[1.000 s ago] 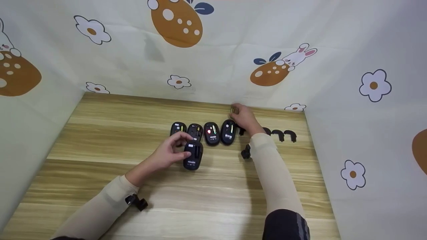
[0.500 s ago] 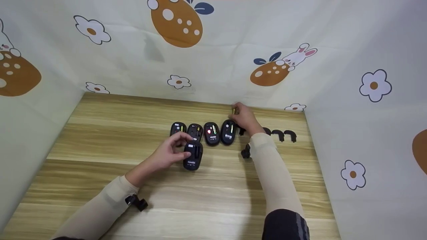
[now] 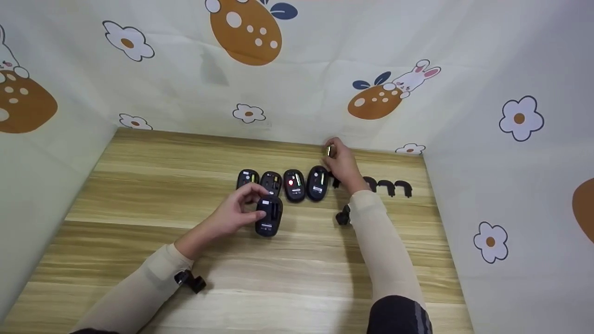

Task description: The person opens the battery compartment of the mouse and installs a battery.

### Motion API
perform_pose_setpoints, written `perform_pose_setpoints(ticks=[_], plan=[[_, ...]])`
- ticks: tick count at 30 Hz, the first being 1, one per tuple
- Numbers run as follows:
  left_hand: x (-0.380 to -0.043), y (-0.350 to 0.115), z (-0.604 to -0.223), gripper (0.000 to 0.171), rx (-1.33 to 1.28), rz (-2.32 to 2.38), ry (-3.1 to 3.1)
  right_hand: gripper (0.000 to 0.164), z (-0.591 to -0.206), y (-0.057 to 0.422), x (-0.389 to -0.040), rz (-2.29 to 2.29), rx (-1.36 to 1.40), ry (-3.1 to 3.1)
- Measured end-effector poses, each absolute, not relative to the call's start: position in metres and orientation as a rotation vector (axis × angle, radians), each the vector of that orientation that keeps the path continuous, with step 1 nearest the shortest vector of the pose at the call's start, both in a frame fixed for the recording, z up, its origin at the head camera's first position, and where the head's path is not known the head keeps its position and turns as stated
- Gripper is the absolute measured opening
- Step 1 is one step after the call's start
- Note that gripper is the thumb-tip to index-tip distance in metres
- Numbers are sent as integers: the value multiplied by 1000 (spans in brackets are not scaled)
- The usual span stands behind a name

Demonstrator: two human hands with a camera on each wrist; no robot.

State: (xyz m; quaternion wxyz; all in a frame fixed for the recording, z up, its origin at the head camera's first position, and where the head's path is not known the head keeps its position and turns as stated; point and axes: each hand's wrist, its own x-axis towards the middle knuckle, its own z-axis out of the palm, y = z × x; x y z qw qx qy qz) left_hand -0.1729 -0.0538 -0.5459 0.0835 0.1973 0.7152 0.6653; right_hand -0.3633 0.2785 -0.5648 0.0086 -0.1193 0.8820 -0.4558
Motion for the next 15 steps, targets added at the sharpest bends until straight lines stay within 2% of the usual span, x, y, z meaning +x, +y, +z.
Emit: perform_pose_setpoints(ticks=[15], plan=[[-173,-51,-544,45,606,1994,2138,42,-546,279,-343,-1779,-377,2693]])
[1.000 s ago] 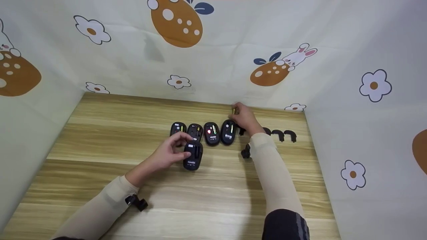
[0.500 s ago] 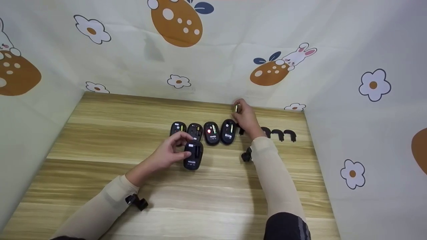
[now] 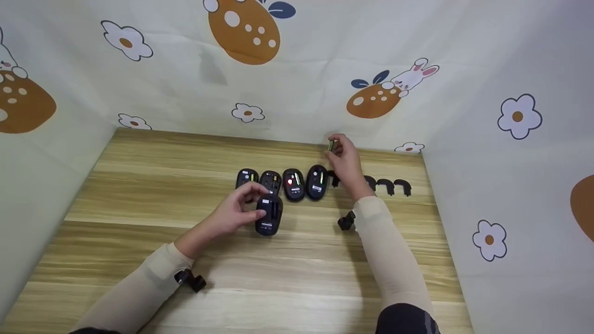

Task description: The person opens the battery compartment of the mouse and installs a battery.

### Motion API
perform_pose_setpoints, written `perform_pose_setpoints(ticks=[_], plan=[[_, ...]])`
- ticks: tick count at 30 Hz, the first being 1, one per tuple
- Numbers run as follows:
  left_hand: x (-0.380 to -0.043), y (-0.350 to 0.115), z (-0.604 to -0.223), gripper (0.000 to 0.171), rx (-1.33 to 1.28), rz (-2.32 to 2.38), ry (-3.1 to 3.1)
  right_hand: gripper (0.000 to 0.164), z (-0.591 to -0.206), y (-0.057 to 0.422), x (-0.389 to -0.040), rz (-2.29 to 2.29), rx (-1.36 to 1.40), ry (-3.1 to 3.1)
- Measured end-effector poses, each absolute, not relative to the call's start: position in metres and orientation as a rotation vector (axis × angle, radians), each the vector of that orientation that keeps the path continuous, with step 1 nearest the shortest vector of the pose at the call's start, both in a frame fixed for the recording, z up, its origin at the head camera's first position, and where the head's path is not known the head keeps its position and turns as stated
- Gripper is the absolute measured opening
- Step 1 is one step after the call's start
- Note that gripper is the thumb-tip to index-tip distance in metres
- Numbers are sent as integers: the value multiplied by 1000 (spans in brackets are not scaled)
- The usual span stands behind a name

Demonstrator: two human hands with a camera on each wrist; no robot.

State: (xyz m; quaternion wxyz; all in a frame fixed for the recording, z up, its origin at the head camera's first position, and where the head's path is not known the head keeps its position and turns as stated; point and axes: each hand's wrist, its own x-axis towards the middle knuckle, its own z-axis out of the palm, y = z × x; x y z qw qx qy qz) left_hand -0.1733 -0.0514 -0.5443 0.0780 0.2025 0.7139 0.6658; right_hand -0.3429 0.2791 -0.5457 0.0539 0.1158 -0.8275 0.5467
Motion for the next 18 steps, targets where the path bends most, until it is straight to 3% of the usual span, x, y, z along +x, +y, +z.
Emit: perform_pose_setpoints(ticks=[18], plan=[[-174,-53,-543,47,573,1975,2152,31,-524,261,-299,1794,401,-2375]])
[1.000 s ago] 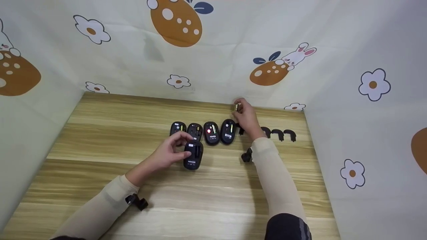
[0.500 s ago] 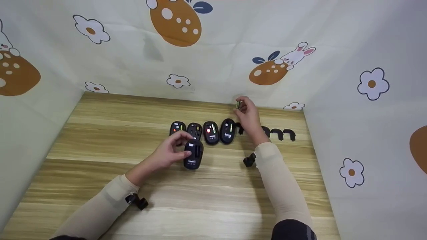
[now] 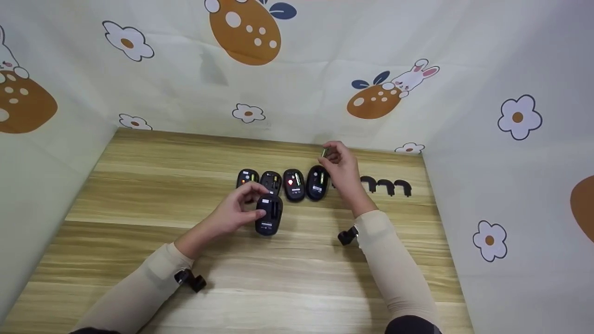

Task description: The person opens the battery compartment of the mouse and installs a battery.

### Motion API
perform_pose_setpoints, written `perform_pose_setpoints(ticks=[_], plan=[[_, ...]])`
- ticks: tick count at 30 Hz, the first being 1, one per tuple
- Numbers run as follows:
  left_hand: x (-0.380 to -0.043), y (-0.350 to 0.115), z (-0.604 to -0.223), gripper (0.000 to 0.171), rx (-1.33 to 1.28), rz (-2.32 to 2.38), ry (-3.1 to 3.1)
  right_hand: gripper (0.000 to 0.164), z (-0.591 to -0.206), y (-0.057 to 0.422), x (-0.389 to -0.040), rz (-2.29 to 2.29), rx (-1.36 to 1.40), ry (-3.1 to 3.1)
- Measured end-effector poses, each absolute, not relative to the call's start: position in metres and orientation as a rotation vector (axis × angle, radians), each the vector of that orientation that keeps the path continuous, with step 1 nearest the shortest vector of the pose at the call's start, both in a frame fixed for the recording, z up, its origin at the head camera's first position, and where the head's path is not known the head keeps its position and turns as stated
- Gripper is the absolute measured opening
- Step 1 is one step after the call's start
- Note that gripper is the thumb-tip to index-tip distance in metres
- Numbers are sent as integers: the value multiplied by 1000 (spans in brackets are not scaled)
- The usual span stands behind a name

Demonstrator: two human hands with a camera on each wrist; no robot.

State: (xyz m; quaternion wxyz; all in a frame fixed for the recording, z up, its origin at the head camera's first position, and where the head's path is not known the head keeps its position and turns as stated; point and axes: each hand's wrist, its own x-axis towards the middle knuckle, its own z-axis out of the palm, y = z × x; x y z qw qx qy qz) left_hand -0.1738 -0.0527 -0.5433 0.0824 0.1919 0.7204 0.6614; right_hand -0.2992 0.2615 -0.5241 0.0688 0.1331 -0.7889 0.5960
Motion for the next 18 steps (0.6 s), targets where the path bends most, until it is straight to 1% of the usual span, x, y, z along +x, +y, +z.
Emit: perform_pose_setpoints(ticks=[7,18], plan=[[-174,-53,-544,44,585,1990,2151,23,-520,254,-280,1861,399,-2331],[-174,-52,-545,44,597,2013,2139,23,-508,240,-253,1965,459,-2290]])
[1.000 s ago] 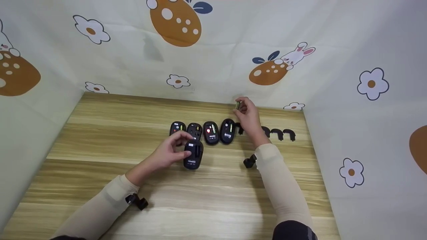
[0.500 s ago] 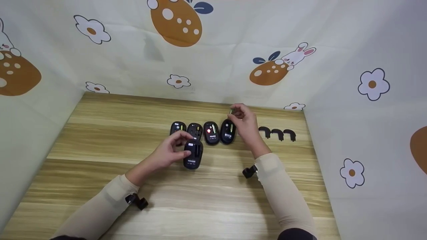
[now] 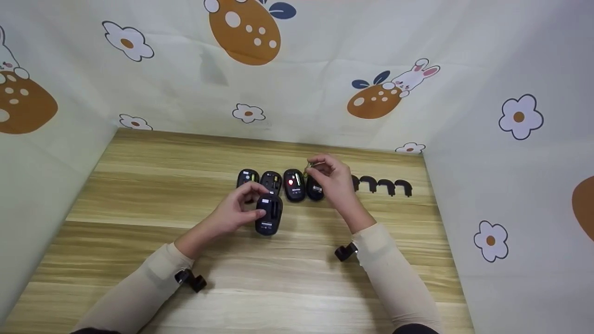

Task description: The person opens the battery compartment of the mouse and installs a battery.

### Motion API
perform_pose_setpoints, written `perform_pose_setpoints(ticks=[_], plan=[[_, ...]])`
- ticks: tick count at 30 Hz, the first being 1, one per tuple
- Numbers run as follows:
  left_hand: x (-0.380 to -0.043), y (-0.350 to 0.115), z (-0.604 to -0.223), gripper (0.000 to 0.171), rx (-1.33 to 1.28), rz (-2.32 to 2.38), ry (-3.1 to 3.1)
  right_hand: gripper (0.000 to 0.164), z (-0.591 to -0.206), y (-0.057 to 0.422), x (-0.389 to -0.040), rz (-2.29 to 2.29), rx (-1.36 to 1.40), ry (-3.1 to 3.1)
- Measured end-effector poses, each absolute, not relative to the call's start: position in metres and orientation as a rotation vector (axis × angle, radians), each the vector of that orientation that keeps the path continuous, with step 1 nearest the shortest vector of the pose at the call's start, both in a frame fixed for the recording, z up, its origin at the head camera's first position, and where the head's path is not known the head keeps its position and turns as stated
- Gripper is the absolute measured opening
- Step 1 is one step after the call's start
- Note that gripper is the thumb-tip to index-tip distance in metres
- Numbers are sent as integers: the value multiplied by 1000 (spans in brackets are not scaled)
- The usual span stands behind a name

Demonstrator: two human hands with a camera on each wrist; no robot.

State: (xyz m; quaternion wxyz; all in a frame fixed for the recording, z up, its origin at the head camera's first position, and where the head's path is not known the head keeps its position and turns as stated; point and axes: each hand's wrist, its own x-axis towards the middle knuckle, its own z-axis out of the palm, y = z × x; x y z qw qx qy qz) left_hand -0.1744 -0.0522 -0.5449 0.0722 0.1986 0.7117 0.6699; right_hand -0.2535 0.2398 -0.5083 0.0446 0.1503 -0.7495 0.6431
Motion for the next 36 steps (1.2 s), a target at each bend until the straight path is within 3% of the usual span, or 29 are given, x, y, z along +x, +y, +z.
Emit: perform_pose_setpoints(ticks=[18,36], plan=[[-174,-53,-546,45,598,2021,2128,27,-487,215,-212,1990,647,-2292],[-174,-53,-544,45,633,2013,2143,16,-486,198,-191,1919,910,-2365]])
